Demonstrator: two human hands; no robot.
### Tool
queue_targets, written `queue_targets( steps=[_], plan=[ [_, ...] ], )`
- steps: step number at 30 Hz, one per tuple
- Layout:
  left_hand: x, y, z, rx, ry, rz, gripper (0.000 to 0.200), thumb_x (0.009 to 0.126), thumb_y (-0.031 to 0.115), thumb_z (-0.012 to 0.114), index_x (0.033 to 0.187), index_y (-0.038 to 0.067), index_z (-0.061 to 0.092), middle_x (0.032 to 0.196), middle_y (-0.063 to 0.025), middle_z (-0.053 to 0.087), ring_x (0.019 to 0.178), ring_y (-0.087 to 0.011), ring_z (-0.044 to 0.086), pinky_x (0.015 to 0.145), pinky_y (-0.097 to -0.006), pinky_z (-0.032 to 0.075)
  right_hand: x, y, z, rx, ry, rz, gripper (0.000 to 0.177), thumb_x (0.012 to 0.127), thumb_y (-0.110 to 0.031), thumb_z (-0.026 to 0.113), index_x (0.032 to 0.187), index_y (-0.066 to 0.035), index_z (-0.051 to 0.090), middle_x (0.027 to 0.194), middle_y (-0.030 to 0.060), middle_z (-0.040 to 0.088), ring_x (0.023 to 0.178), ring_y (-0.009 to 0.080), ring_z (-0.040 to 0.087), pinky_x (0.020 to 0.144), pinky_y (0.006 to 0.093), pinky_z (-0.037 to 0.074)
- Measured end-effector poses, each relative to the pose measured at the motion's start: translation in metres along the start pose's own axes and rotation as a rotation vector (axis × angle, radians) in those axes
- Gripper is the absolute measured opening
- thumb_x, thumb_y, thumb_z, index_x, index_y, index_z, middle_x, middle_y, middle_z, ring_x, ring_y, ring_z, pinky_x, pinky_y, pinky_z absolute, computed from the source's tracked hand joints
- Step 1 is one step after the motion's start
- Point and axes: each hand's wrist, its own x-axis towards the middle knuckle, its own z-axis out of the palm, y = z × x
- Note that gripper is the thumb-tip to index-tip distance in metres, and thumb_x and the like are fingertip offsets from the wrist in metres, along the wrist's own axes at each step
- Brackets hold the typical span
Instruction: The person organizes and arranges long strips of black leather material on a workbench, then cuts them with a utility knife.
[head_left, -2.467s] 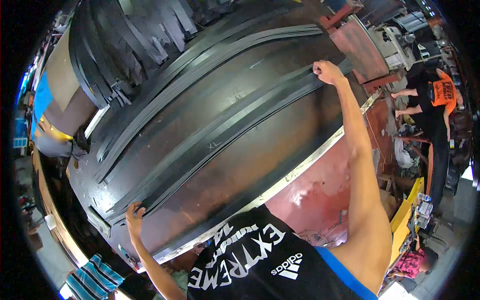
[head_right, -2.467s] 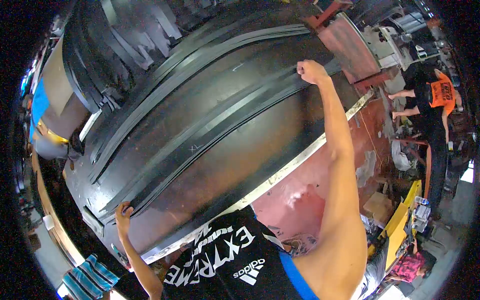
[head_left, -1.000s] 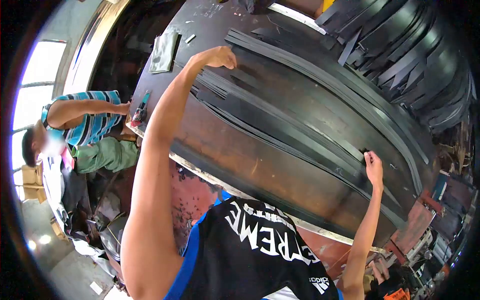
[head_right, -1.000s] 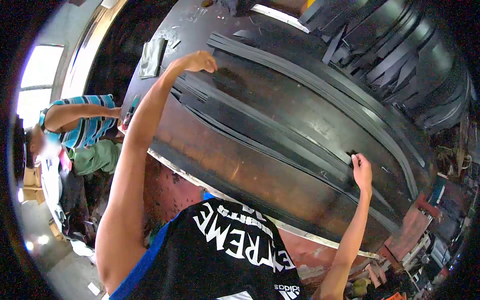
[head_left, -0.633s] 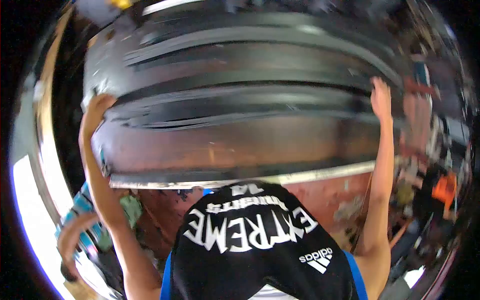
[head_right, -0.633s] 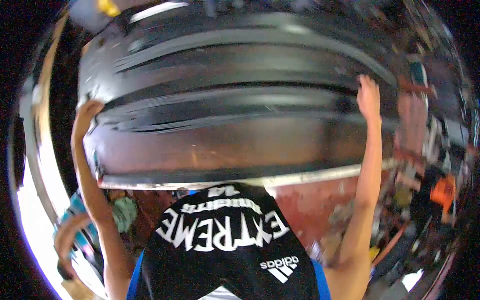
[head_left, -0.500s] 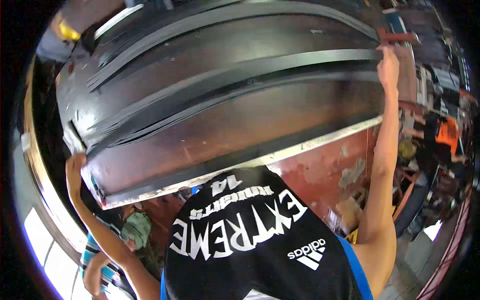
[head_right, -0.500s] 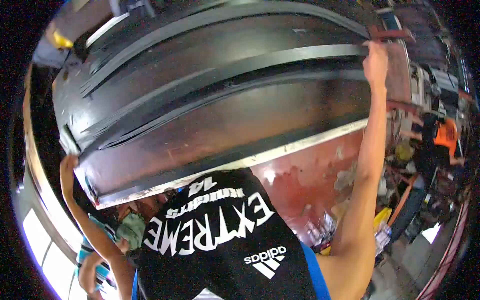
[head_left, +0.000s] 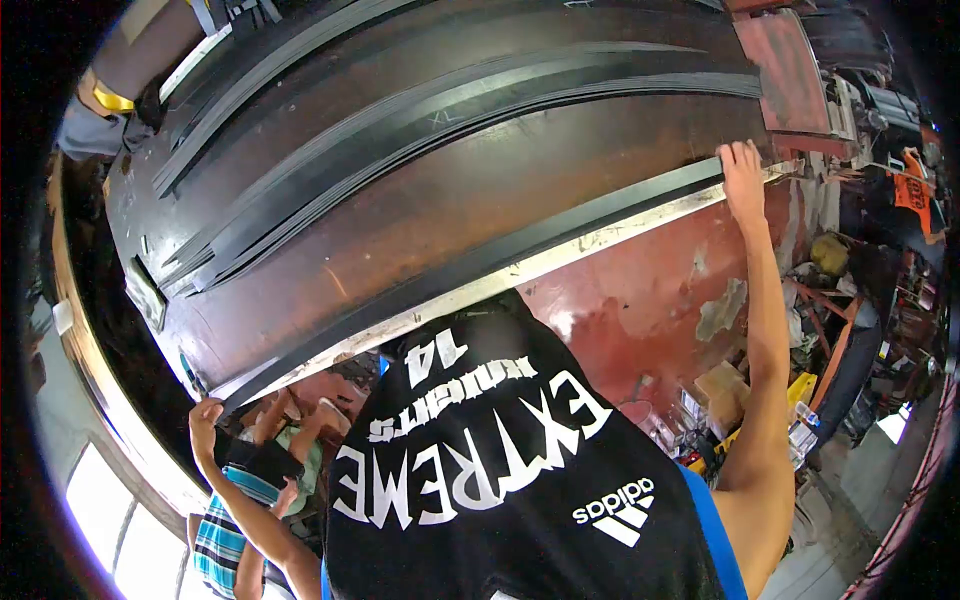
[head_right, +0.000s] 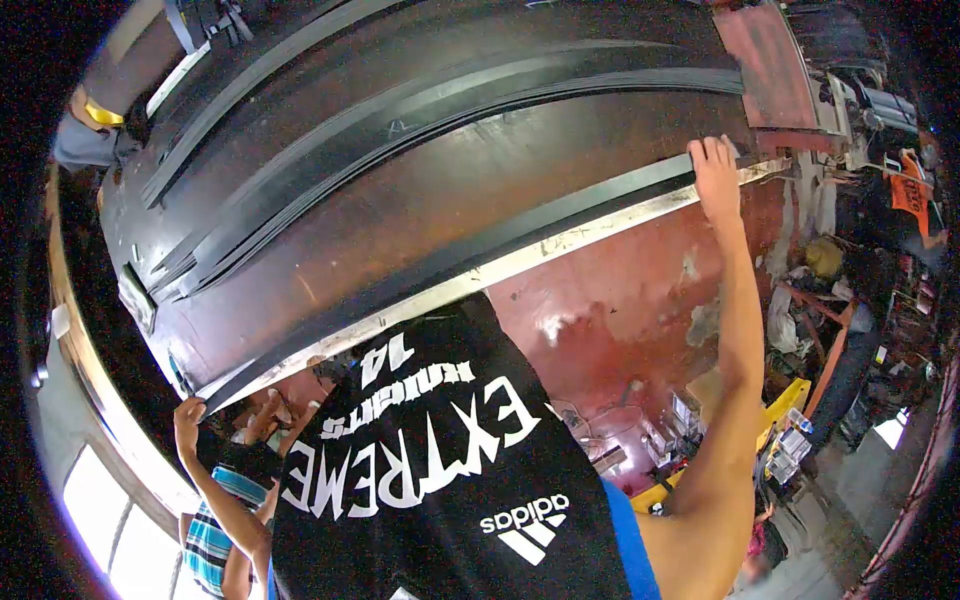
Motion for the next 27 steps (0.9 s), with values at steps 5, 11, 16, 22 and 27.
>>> queue_targets(
  steps=[5,11,16,22,27],
  plan=[
    [0.003,-0.008,0.022,-0.012,0.059,-0.028,0.013,0.089,0.007,0.068,0.098,-0.001,0.07,0.084,-0.0042,0.066,0.08,-0.0131,0.06,0.075,-0.0279,0.049,-0.02,-0.004,0.027,0.024,-0.136,-0.024,0.022,0.088,-0.003,0.048,0.109,-0.005,0.051,0.107,0.0161,0.052,0.113,0.0345,0.053,0.117,0.0464,0.034],
    [0.011,-0.039,0.031,-0.085,0.094,-0.145,0.02,0.088,0.019,0.071,0.098,0.003,0.068,0.09,-0.0035,0.066,0.08,-0.014,0.058,0.063,-0.0304,0.046,-0.028,-0.005,0.031,0.18,-0.179,0.01,0.025,0.088,-0.002,0.048,0.112,-0.005,0.054,0.108,0.0166,0.056,0.114,0.0356,0.053,0.112,0.0477,0.037],
    [0.013,-0.028,0.043,-0.165,0.078,-0.268,0.019,0.087,0.021,0.064,0.104,0.014,0.067,0.098,0.0019,0.064,0.094,-0.0144,0.06,0.068,-0.0334,0.049,-0.036,-0.017,0.045,0.154,-0.134,-0.074,0.039,0.086,0.001,0.05,0.123,-0.006,0.057,0.124,0.0162,0.06,0.121,0.0337,0.055,0.114,0.0457,0.036],
    [0.013,-0.024,0.043,-0.153,0.125,-0.282,0.022,0.087,0.013,0.059,0.107,0.012,0.067,0.097,-0.0018,0.063,0.094,-0.0177,0.06,0.07,-0.0387,0.051,-0.032,-0.035,0.041,0.289,-0.209,-0.001,0.04,0.081,0.002,0.06,0.119,-0.007,0.062,0.118,0.0127,0.065,0.119,0.0298,0.059,0.114,0.0449,0.038],
    [0.009,-0.035,0.036,-0.156,0.096,-0.278,0.022,0.087,0.013,0.06,0.107,0.011,0.067,0.1,-0.0025,0.064,0.095,-0.0188,0.06,0.07,-0.0387,0.05,-0.029,-0.04,0.032,0.291,-0.249,0.022,0.044,0.078,-0.003,0.068,0.122,-0.008,0.062,0.123,0.0102,0.064,0.119,0.0296,0.059,0.113,0.0426,0.04]
  ],
)
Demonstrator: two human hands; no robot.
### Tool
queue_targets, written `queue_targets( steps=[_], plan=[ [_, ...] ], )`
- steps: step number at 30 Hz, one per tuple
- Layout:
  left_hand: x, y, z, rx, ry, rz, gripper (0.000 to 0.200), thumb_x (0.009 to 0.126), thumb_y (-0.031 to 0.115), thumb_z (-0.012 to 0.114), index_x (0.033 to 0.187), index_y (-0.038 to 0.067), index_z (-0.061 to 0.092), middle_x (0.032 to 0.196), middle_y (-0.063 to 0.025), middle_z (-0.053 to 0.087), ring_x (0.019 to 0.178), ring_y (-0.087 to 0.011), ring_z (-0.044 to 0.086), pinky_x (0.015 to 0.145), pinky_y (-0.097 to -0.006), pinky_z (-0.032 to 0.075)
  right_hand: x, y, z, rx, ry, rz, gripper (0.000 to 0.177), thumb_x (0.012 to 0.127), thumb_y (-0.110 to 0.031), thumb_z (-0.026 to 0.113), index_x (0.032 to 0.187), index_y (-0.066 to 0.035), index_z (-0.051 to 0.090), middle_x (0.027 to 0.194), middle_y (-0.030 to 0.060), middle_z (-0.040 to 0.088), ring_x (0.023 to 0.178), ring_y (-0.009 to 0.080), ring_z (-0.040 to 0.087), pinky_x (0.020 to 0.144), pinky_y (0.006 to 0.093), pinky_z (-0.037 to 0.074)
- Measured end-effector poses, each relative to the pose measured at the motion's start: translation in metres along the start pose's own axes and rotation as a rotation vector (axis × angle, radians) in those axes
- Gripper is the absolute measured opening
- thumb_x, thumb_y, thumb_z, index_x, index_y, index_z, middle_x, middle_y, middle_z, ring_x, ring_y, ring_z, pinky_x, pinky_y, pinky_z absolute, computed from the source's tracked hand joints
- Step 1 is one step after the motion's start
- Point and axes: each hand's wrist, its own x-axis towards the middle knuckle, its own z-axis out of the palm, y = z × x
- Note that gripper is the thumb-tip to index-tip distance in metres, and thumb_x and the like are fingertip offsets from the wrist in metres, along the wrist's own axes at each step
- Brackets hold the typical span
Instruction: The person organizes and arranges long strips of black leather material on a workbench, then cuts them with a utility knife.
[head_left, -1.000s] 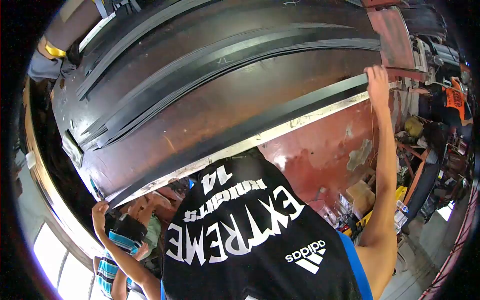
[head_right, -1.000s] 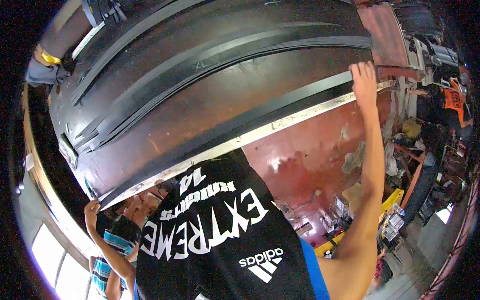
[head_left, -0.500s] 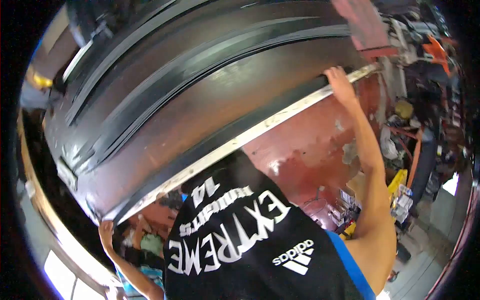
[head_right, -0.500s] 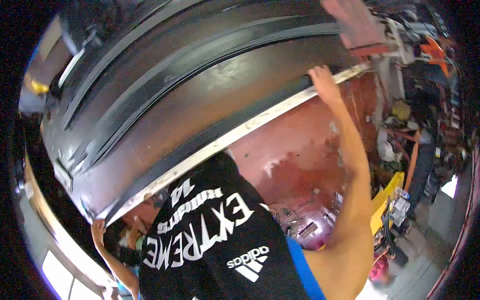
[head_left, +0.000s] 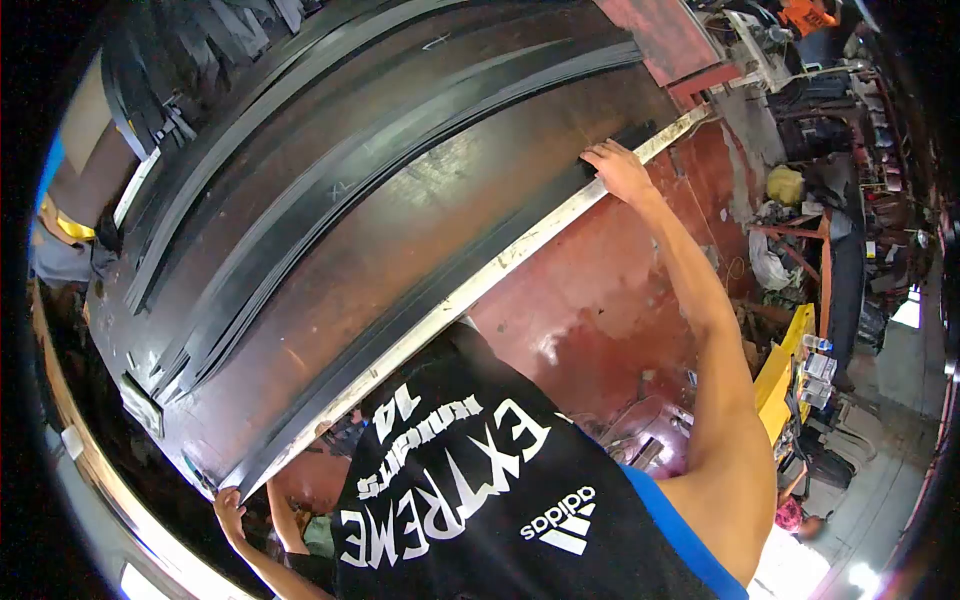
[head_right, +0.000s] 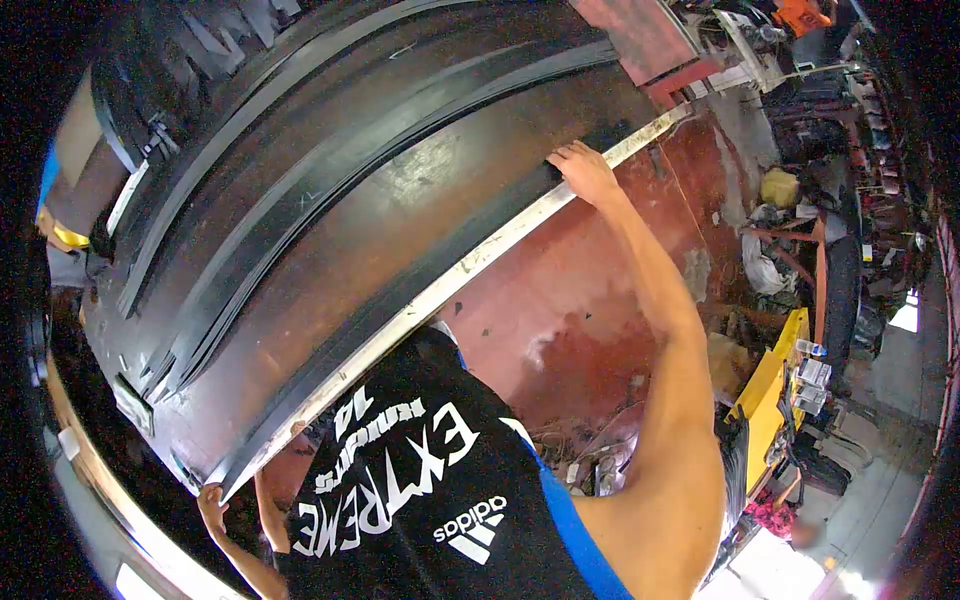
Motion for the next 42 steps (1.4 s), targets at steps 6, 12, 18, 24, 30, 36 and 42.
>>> queue_targets(
  steps=[6,12,18,24,30,36,42],
  plan=[
    [0.042,-0.042,0.006,-0.006,0.094,0.211,0.016,0.086,0.007,0.063,0.101,0.004,0.067,0.093,-0.006,0.064,0.087,-0.0184,0.059,0.071,-0.0351,0.049,0.006,-0.014,0.002,-0.001,-0.007,-0.052,0.049,0.074,-0.002,0.071,0.122,-0.008,0.062,0.123,0.0099,0.063,0.12,0.0308,0.058,0.109,0.0414,0.044],
    [0.015,-0.004,0.036,0.544,0.463,0.517,0.035,0.083,0.002,0.069,0.118,0.003,0.065,0.121,-0.0197,0.062,0.119,-0.0371,0.055,0.103,-0.044,0.043,0.007,-0.021,0.002,0.031,-0.07,-0.089,0.055,0.071,0.0,0.074,0.124,-0.007,0.06,0.125,0.0103,0.058,0.123,0.036,0.055,0.103,0.0423,0.047],
    [-0.063,0.146,0.141,0.495,0.211,0.775,0.074,0.068,0.002,0.079,0.137,0.011,0.054,0.135,-0.0182,0.053,0.129,-0.037,0.047,0.106,-0.0475,0.039,0.012,-0.022,0.003,0.076,-0.078,-0.1,0.052,0.071,-0.001,0.074,0.121,-0.005,0.06,0.127,0.013,0.059,0.122,0.035,0.056,0.102,0.0426,0.048],
    [-0.063,0.163,0.175,0.581,0.186,0.897,0.071,0.064,0.002,0.08,0.131,0.01,0.056,0.121,-0.0142,0.057,0.116,-0.0364,0.054,0.096,-0.047,0.044,0.016,-0.016,-0.002,0.039,-0.17,-0.126,0.051,0.068,-0.007,0.078,0.116,-0.006,0.059,0.127,0.0118,0.059,0.116,0.0329,0.058,0.095,0.0439,0.05],
    [-0.054,0.158,0.173,0.535,0.185,0.93,0.049,0.065,0.003,0.074,0.113,0.008,0.065,0.111,-0.0104,0.063,0.103,-0.0339,0.061,0.089,-0.0443,0.05,0.015,-0.025,-0.021,-0.01,-0.233,-0.063,0.052,0.069,-0.01,0.079,0.117,-0.008,0.06,0.13,0.0136,0.058,0.116,0.034,0.059,0.095,0.0454,0.051],
    [-0.058,0.175,0.171,0.523,0.121,0.982,0.045,0.066,0.012,0.077,0.11,0.011,0.068,0.102,-0.0107,0.065,0.101,-0.034,0.063,0.086,-0.0443,0.052,0.015,-0.016,-0.024,0.062,-0.221,0.012,0.048,0.067,-0.003,0.077,0.113,-0.005,0.064,0.118,0.0155,0.064,0.113,0.0349,0.061,0.095,0.0449,0.051],
    [-0.053,0.169,0.174,0.434,0.125,0.986,0.041,0.066,0.009,0.075,0.107,0.009,0.07,0.1,-0.0117,0.066,0.101,-0.0351,0.063,0.086,-0.0441,0.052,0.015,-0.014,-0.004,-0.054,-0.184,-0.023,0.05,0.069,-0.002,0.077,0.117,-0.004,0.063,0.13,0.0168,0.062,0.116,0.0343,0.06,0.097,0.0436,0.051]
  ],
)
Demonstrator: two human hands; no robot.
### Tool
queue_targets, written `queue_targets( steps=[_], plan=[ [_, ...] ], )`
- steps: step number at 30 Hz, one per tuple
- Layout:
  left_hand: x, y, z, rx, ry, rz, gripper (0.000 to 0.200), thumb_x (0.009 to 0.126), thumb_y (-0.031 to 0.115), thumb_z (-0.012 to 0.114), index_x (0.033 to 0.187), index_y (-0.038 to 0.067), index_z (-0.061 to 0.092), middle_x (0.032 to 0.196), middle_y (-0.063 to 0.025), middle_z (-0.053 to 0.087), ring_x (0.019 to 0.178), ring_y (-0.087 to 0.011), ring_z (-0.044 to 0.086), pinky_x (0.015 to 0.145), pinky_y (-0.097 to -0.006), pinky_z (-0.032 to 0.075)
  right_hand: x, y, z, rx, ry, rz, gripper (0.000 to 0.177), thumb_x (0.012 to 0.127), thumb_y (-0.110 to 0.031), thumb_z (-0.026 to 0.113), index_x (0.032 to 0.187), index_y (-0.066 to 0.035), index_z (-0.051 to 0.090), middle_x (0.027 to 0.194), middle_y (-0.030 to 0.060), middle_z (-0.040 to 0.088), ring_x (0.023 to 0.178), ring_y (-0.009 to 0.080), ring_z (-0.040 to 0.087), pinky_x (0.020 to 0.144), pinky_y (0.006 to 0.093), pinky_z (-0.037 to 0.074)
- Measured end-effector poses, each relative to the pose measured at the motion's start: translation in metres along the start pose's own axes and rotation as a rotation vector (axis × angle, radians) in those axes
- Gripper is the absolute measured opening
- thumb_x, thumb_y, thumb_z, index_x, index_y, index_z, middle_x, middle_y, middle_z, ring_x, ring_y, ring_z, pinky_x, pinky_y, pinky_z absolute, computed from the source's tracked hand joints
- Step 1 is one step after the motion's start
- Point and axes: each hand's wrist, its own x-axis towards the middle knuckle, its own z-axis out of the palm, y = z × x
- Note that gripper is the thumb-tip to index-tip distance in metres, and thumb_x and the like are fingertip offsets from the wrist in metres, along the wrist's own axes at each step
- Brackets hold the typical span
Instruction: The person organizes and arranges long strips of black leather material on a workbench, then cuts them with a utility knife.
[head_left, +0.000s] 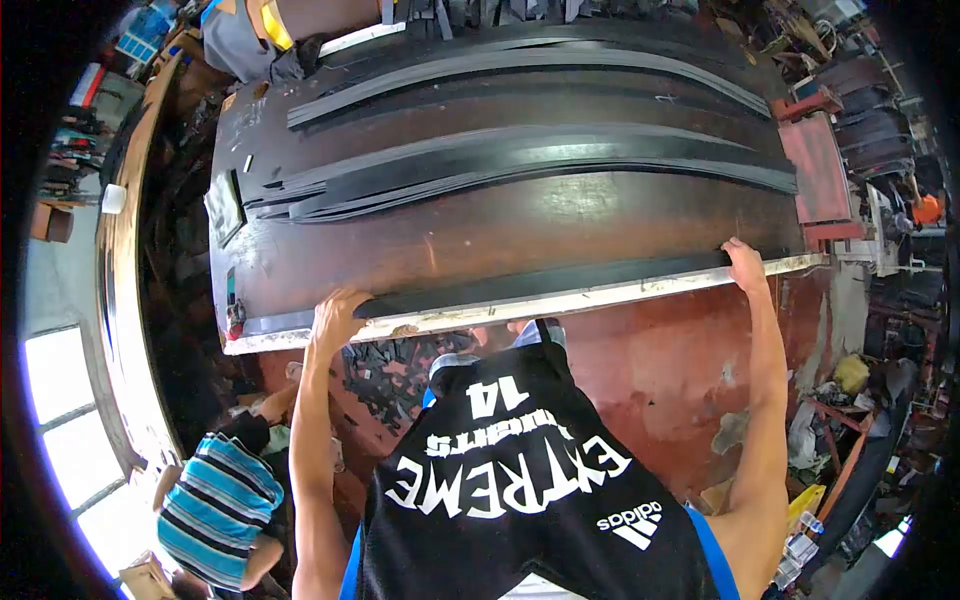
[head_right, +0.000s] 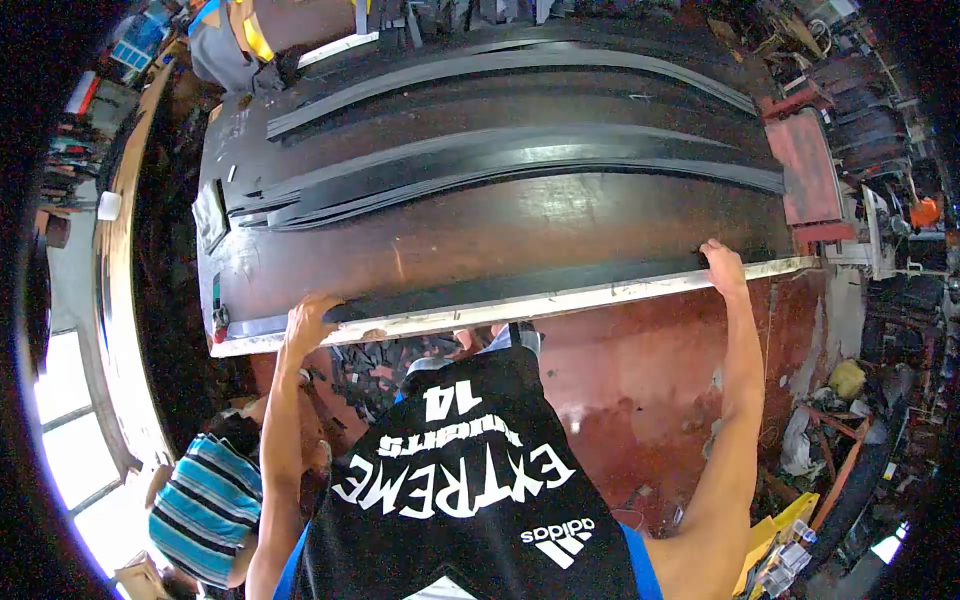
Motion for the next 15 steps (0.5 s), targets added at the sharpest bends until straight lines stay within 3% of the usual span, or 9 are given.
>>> queue_targets(
  steps=[7,9,15],
  plan=[
    [0.004,0.018,0.008,0.068,-0.044,-0.131,0.042,0.066,0.006,0.071,0.108,0.008,0.066,0.107,-0.0143,0.063,0.104,-0.0364,0.06,0.088,-0.0471,0.05,-0.007,-0.001,-0.021,0.137,-0.007,-0.047,0.055,0.069,-0.007,0.079,0.121,-0.006,0.062,0.121,0.0131,0.063,0.11,0.0346,0.063,0.093,0.0438,0.052],
    [0.008,0.03,0.027,0.239,-0.017,-0.204,0.046,0.067,0.004,0.069,0.112,0.008,0.063,0.115,-0.0154,0.06,0.109,-0.0368,0.058,0.091,-0.0491,0.047,-0.011,0.016,-0.016,0.163,0.025,-0.141,0.054,0.07,-0.007,0.079,0.121,-0.007,0.062,0.12,0.0121,0.063,0.108,0.0335,0.063,0.09,0.0438,0.053],
    [0.057,0.131,0.043,0.176,-0.066,-0.157,0.05,0.068,0.007,0.076,0.116,0.009,0.061,0.115,-0.0136,0.06,0.11,-0.0359,0.058,0.092,-0.0478,0.047,-0.015,0.068,0.012,0.183,0.148,-0.113,0.044,0.07,-0.009,0.078,0.112,-0.005,0.066,0.111,0.0113,0.068,0.105,0.0305,0.065,0.087,0.042,0.054]
  ],
)
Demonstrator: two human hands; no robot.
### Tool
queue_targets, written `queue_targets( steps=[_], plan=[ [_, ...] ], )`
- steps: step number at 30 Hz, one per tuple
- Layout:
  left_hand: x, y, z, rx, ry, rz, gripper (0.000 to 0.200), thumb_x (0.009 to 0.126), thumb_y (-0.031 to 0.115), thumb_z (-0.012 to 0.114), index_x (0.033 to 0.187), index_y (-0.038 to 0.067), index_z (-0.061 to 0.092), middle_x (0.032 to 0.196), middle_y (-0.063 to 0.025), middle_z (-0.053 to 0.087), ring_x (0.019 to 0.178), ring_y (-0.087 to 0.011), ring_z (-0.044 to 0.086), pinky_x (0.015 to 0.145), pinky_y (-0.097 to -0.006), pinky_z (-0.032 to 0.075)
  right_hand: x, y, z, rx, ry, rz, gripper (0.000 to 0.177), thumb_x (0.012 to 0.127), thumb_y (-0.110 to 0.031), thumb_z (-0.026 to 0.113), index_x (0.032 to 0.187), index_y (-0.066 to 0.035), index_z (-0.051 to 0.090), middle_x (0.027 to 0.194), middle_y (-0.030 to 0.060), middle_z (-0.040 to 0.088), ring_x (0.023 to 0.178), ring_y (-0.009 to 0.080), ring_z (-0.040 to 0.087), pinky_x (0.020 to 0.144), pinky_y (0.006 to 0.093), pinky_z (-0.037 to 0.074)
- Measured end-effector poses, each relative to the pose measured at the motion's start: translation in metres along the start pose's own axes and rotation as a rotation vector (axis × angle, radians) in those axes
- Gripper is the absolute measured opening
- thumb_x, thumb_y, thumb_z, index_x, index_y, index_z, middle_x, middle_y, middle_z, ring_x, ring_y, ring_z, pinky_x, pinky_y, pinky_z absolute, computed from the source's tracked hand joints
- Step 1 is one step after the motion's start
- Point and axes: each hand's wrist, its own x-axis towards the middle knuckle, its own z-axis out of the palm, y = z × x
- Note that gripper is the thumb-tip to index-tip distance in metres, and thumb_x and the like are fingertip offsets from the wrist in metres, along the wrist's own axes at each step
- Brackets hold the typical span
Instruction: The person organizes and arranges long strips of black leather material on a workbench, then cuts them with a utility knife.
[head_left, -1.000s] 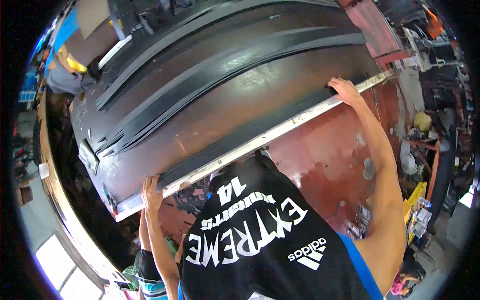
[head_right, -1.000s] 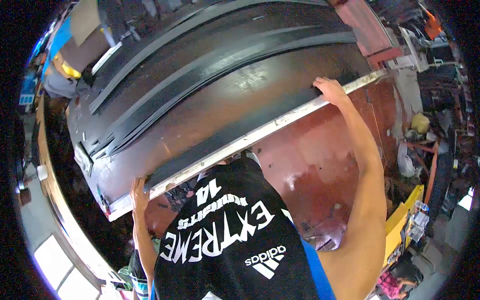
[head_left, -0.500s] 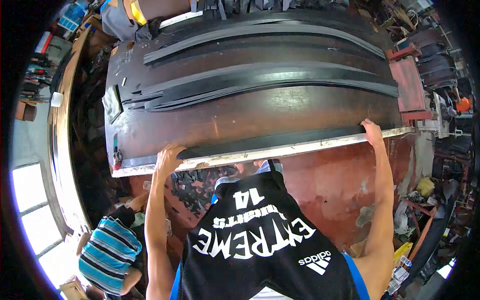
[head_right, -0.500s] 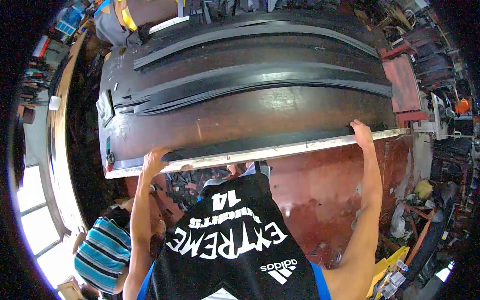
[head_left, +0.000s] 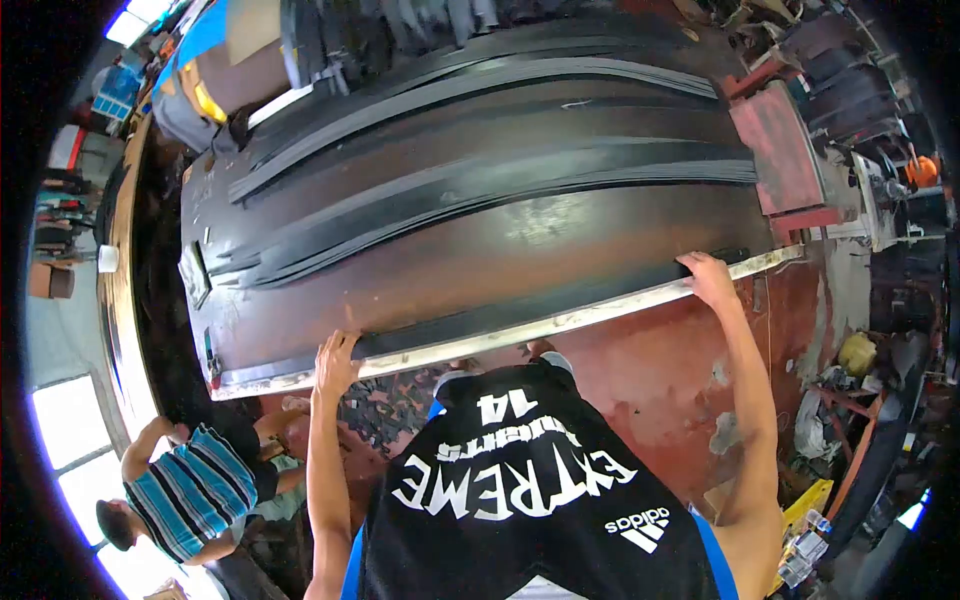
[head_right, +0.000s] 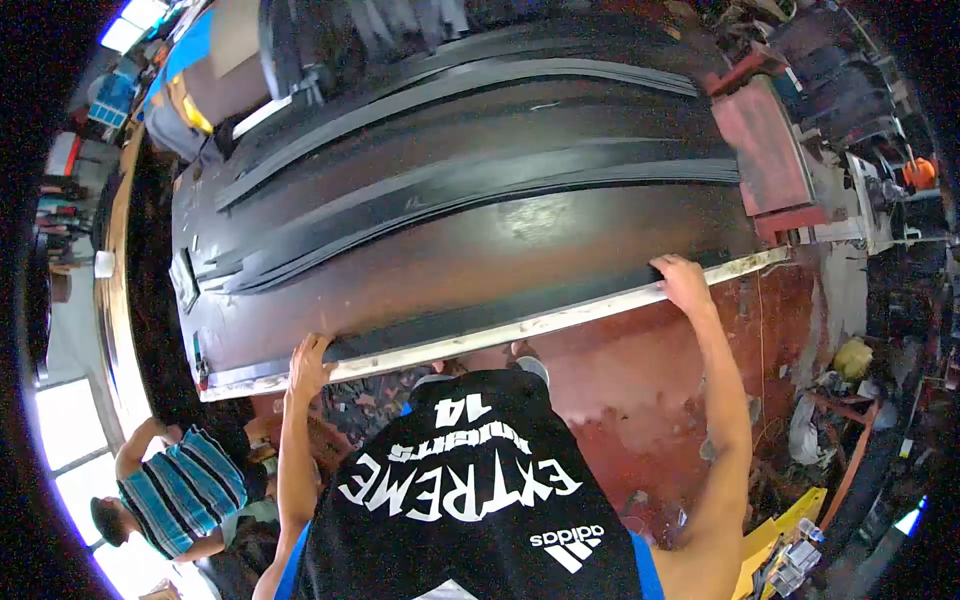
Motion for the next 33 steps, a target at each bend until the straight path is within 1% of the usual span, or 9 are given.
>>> queue_targets(
  steps=[6,14,19,22,24,26,29,31,33],
  plan=[
    [0.008,0.023,0.009,-0.011,-0.007,-0.032,0.039,0.066,0.001,0.07,0.105,0.006,0.064,0.103,-0.013,0.062,0.097,-0.0367,0.061,0.083,-0.0468,0.051,0.005,0.005,-0.003,0.07,-0.087,-0.073,0.043,0.071,-0.009,0.077,0.113,-0.006,0.066,0.108,0.011,0.067,0.103,0.0311,0.064,0.086,0.044,0.053],
    [0.002,0.017,0.025,0.035,0.102,0.043,0.049,0.068,0.011,0.066,0.117,0.005,0.06,0.114,-0.0155,0.059,0.11,-0.0367,0.055,0.094,-0.0481,0.045,0.006,0.007,-0.01,0.182,-0.019,-0.142,0.045,0.069,-0.008,0.08,0.111,-0.006,0.064,0.112,0.0122,0.061,0.106,0.0343,0.059,0.089,0.0443,0.051],
    [0.014,0.038,-0.014,0.039,-0.1,-0.093,0.046,0.076,0.017,0.07,0.119,0.006,0.06,0.118,-0.0162,0.059,0.115,-0.0373,0.055,0.097,-0.048,0.045,0.013,-0.004,-0.026,0.142,-0.131,-0.079,0.055,0.06,-0.005,0.084,0.112,-0.005,0.065,0.109,0.0122,0.059,0.104,0.0352,0.058,0.09,0.0445,0.049],
    [0.037,0.033,-0.04,-0.232,-0.023,0.03,0.04,0.083,0.022,0.071,0.119,0.006,0.063,0.116,-0.0158,0.063,0.112,-0.038,0.058,0.094,-0.0476,0.047,0.037,-0.033,-0.07,0.338,0.043,-0.114,0.042,0.07,-0.009,0.081,0.109,-0.001,0.067,0.118,0.0125,0.063,0.103,0.0338,0.061,0.091,0.0409,0.051],
    [0.069,0.018,-0.052,-0.335,0.218,-0.025,0.035,0.088,0.026,0.069,0.115,0.006,0.066,0.109,-0.016,0.067,0.105,-0.0377,0.062,0.089,-0.0459,0.051,0.075,-0.05,-0.095,0.508,0.1,-0.051,0.033,0.078,-0.016,0.078,0.105,0.0,0.068,0.112,0.0123,0.066,0.098,0.0298,0.064,0.087,0.0382,0.051],
    [0.111,0.012,-0.078,-0.489,0.296,-0.123,0.029,0.09,0.025,0.066,0.111,0.005,0.068,0.105,-0.0168,0.068,0.101,-0.0371,0.064,0.086,-0.0436,0.053,0.122,-0.073,-0.118,0.493,0.182,-0.044,0.021,0.09,-0.014,0.068,0.104,0.001,0.067,0.099,0.015,0.068,0.087,0.0271,0.067,0.083,0.0352,0.051],
    [0.189,-0.016,-0.067,-0.402,0.58,0.046,0.024,0.091,0.021,0.063,0.108,0.006,0.069,0.103,-0.0161,0.067,0.099,-0.0366,0.064,0.085,-0.0435,0.053,0.21,-0.086,-0.106,0.553,0.329,-0.117,0.016,0.097,-0.01,0.06,0.102,0.004,0.067,0.095,0.0145,0.068,0.086,0.0241,0.067,0.08,0.0326,0.051],
    [0.238,-0.029,-0.062,-0.361,0.625,0.088,0.023,0.091,0.019,0.062,0.108,0.006,0.069,0.102,-0.0155,0.068,0.098,-0.037,0.064,0.086,-0.0439,0.053,0.261,-0.102,-0.097,0.462,0.406,-0.143,0.016,0.098,-0.012,0.059,0.104,-0.001,0.068,0.097,0.0135,0.068,0.084,0.0266,0.067,0.079,0.0316,0.051],
    [0.278,-0.039,-0.061,-0.318,0.503,0.089,0.023,0.09,0.016,0.063,0.108,0.005,0.07,0.109,-0.0149,0.069,0.105,-0.0361,0.063,0.091,-0.0444,0.052,0.305,-0.104,-0.079,0.325,0.404,-0.164,0.018,0.097,-0.011,0.057,0.11,-0.004,0.067,0.111,0.011,0.067,0.1,0.0314,0.066,0.087,0.0365,0.051]
  ],
)
